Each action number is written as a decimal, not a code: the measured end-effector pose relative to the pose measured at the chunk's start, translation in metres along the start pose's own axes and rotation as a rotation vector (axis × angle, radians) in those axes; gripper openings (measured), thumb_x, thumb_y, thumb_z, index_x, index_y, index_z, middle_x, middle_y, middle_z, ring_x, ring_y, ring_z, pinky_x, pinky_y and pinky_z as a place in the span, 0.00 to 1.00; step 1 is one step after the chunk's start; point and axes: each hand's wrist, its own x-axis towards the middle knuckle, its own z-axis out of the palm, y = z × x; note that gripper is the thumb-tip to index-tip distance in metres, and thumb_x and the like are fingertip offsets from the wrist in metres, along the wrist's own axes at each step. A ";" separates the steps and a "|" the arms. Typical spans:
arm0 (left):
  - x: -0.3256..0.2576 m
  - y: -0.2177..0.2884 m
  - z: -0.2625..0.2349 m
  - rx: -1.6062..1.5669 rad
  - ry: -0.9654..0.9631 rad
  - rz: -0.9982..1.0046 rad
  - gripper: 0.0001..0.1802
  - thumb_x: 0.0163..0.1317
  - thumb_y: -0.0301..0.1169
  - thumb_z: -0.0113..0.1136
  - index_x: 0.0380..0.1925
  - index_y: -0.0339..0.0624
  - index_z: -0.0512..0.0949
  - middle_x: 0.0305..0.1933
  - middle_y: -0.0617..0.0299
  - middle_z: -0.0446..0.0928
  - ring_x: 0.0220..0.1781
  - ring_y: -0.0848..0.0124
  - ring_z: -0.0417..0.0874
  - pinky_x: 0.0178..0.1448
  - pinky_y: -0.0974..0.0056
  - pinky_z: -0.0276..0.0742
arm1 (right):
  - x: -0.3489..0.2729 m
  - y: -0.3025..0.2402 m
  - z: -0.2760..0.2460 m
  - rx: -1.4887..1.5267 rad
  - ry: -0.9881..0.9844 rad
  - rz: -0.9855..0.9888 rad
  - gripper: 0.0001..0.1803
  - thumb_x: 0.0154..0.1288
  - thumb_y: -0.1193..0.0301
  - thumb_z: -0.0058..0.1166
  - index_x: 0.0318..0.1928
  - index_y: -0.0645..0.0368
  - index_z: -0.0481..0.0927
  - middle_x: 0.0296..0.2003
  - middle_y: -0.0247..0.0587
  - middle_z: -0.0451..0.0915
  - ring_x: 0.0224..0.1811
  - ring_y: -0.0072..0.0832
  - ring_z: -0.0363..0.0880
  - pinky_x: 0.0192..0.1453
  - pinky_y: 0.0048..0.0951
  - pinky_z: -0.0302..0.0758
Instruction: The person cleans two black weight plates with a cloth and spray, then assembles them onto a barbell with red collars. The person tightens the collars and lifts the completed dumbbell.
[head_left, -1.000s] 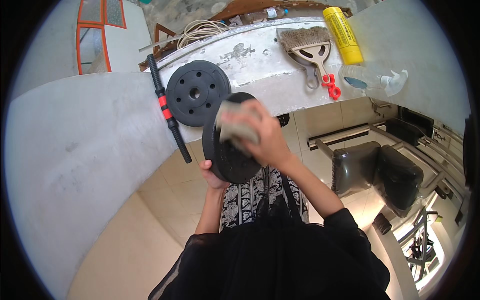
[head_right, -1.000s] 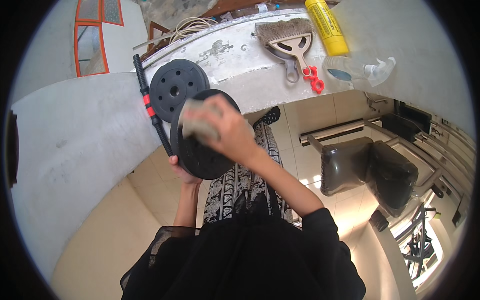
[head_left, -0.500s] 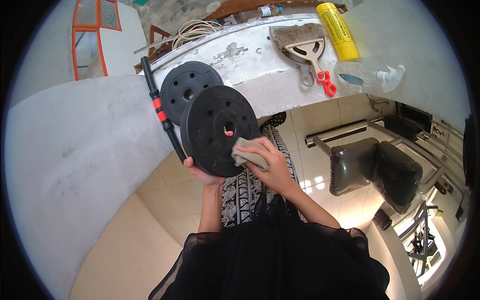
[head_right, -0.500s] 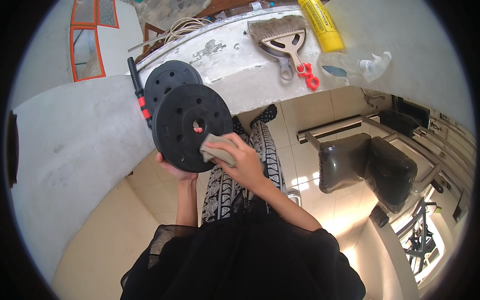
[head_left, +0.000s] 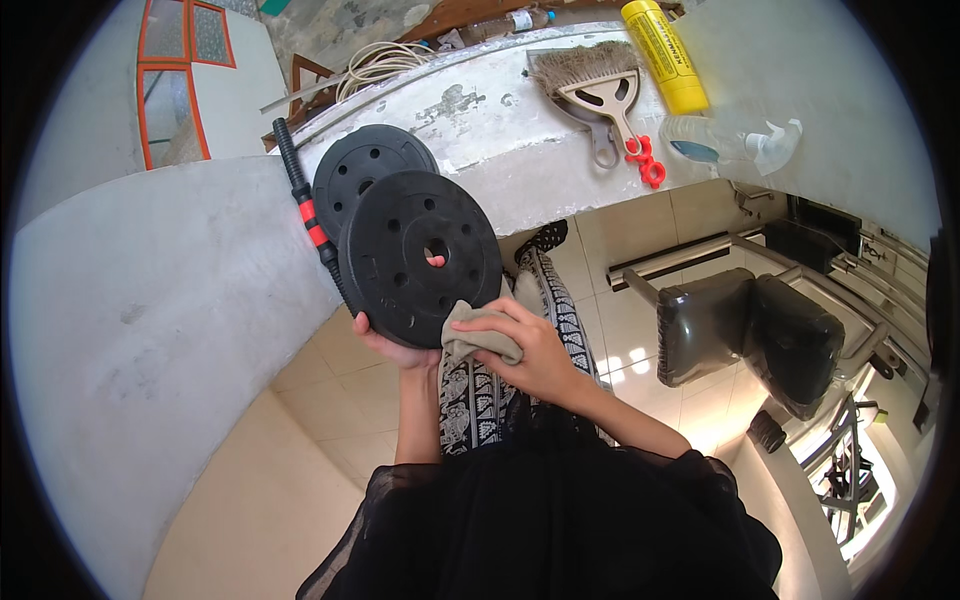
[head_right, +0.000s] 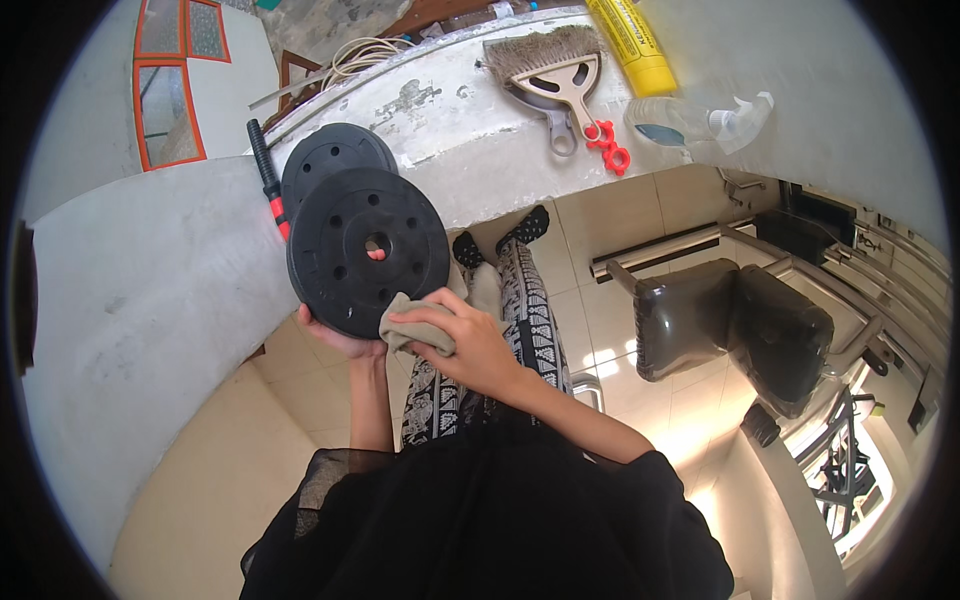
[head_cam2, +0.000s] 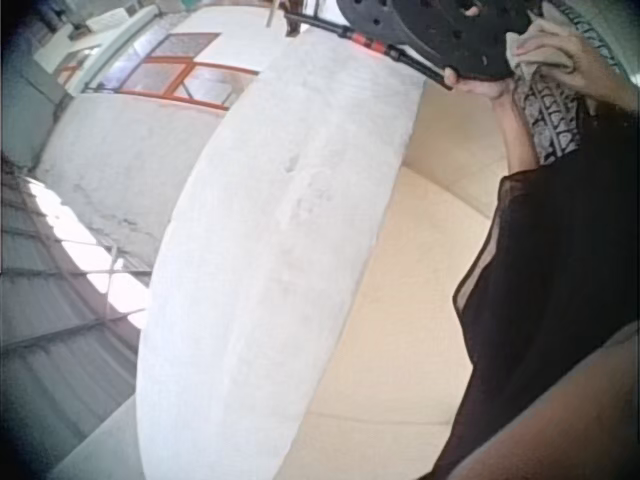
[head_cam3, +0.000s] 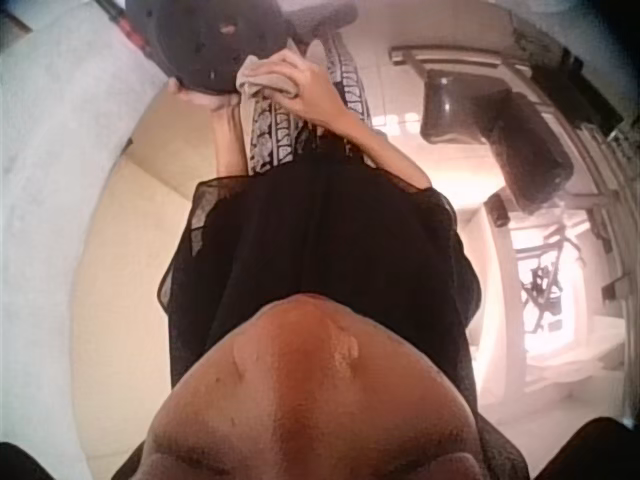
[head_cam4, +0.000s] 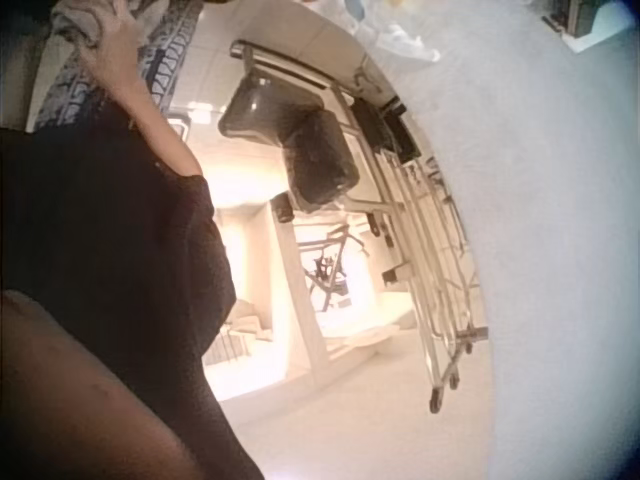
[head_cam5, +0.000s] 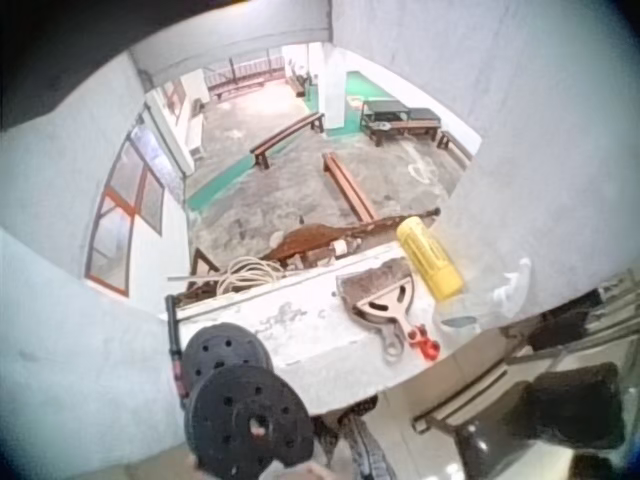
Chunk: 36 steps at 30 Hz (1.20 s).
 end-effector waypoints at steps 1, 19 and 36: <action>-0.001 0.000 0.000 0.005 -0.025 -0.008 0.41 0.55 0.60 0.34 0.54 0.35 0.66 0.54 0.44 0.69 0.52 0.55 0.74 0.58 0.52 0.68 | 0.006 -0.006 -0.001 -0.006 0.016 -0.024 0.21 0.46 0.75 0.62 0.45 0.48 0.79 0.38 0.39 0.74 0.40 0.37 0.78 0.42 0.31 0.76; -0.017 0.000 0.004 0.128 -0.117 0.004 0.45 0.52 0.62 0.40 0.62 0.40 0.57 0.57 0.40 0.66 0.54 0.48 0.72 0.60 0.48 0.65 | 0.013 0.026 0.006 -0.123 0.301 0.073 0.15 0.51 0.78 0.57 0.43 0.56 0.77 0.38 0.43 0.73 0.40 0.40 0.76 0.45 0.33 0.71; -0.020 -0.001 0.006 -0.148 -0.186 -0.107 0.44 0.53 0.63 0.40 0.61 0.40 0.60 0.59 0.45 0.65 0.57 0.52 0.69 0.60 0.50 0.66 | 0.075 -0.007 -0.029 -0.103 0.225 -0.203 0.16 0.50 0.77 0.58 0.42 0.54 0.79 0.37 0.41 0.75 0.39 0.33 0.77 0.43 0.30 0.73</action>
